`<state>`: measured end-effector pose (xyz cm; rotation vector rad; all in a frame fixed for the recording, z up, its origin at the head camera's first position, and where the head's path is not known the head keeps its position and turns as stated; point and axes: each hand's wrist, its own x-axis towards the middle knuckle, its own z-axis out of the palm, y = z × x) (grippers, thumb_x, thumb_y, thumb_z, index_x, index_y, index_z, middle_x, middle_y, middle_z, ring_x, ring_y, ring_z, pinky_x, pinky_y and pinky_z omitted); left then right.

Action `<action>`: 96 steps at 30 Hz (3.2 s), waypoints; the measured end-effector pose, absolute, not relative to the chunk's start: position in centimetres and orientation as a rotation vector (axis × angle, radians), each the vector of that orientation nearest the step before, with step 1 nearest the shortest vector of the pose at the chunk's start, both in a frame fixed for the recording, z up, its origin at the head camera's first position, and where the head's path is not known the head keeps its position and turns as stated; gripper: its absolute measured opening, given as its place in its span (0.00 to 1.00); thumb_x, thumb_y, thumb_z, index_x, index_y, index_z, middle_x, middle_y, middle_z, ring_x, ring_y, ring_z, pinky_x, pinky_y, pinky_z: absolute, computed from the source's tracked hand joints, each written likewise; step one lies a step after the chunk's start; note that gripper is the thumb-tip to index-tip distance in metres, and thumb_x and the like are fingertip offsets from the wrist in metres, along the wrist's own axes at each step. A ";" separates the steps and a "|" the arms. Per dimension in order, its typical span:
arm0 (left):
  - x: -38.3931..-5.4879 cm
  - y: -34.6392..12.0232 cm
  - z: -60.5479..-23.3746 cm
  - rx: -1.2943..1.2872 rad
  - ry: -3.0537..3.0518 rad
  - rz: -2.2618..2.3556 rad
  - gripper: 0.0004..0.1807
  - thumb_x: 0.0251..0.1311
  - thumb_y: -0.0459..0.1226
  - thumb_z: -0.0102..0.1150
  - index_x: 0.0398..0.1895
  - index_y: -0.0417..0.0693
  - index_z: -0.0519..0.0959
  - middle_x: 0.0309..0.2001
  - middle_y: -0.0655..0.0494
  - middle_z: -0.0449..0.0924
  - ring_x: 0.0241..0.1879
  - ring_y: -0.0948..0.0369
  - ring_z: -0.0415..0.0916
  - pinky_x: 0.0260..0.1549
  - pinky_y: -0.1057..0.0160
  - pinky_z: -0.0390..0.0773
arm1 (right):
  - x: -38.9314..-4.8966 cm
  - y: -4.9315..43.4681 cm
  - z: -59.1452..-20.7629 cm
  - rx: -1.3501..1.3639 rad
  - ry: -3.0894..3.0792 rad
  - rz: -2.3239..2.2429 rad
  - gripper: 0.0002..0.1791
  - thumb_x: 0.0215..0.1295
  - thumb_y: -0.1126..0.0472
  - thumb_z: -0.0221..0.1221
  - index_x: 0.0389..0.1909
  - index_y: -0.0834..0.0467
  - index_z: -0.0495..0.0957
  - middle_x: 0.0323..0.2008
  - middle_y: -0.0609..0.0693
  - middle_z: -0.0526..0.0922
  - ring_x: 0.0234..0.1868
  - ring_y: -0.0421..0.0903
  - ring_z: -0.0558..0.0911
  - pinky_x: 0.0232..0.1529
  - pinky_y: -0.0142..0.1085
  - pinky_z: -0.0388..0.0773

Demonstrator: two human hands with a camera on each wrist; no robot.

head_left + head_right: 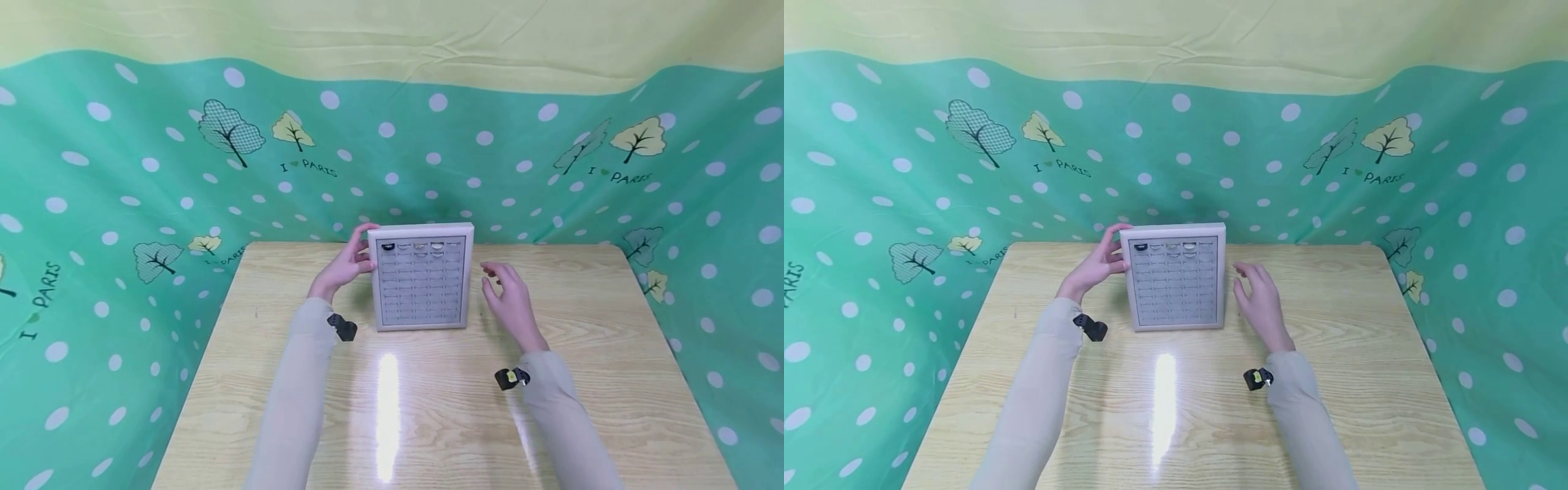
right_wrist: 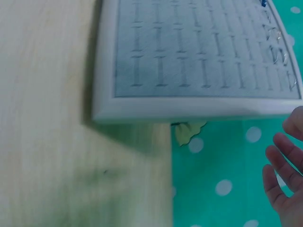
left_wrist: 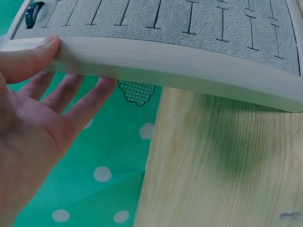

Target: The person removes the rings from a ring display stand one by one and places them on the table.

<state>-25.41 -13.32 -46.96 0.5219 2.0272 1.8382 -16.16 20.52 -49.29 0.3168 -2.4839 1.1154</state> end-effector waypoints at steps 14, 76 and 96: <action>-25.8 -12.9 -46.9 0.537 2.040 1.839 0.45 0.53 0.12 0.47 0.70 0.56 0.53 0.57 0.35 0.67 0.49 0.43 0.74 0.45 0.51 0.78 | -19.8 18.2 -47.2 0.385 -2.289 1.285 0.16 0.60 0.71 0.63 0.49 0.68 0.79 0.41 0.61 0.80 0.40 0.54 0.78 0.37 0.45 0.77; -25.5 -10.8 -46.9 0.430 2.129 2.132 0.21 0.66 0.22 0.43 0.62 0.40 0.63 0.65 0.42 0.64 0.54 0.44 0.71 0.52 0.52 0.74 | -16.9 15.5 -46.2 0.241 -2.228 1.750 0.05 0.62 0.75 0.58 0.37 0.75 0.74 0.36 0.66 0.73 0.31 0.46 0.72 0.30 0.25 0.71; -25.5 -10.3 -47.3 0.410 2.185 2.149 0.21 0.66 0.22 0.44 0.61 0.43 0.64 0.63 0.46 0.65 0.56 0.46 0.71 0.56 0.51 0.72 | -13.3 19.2 -50.8 0.128 -2.205 1.763 0.05 0.59 0.79 0.59 0.36 0.76 0.76 0.28 0.63 0.76 0.26 0.41 0.73 0.27 0.24 0.72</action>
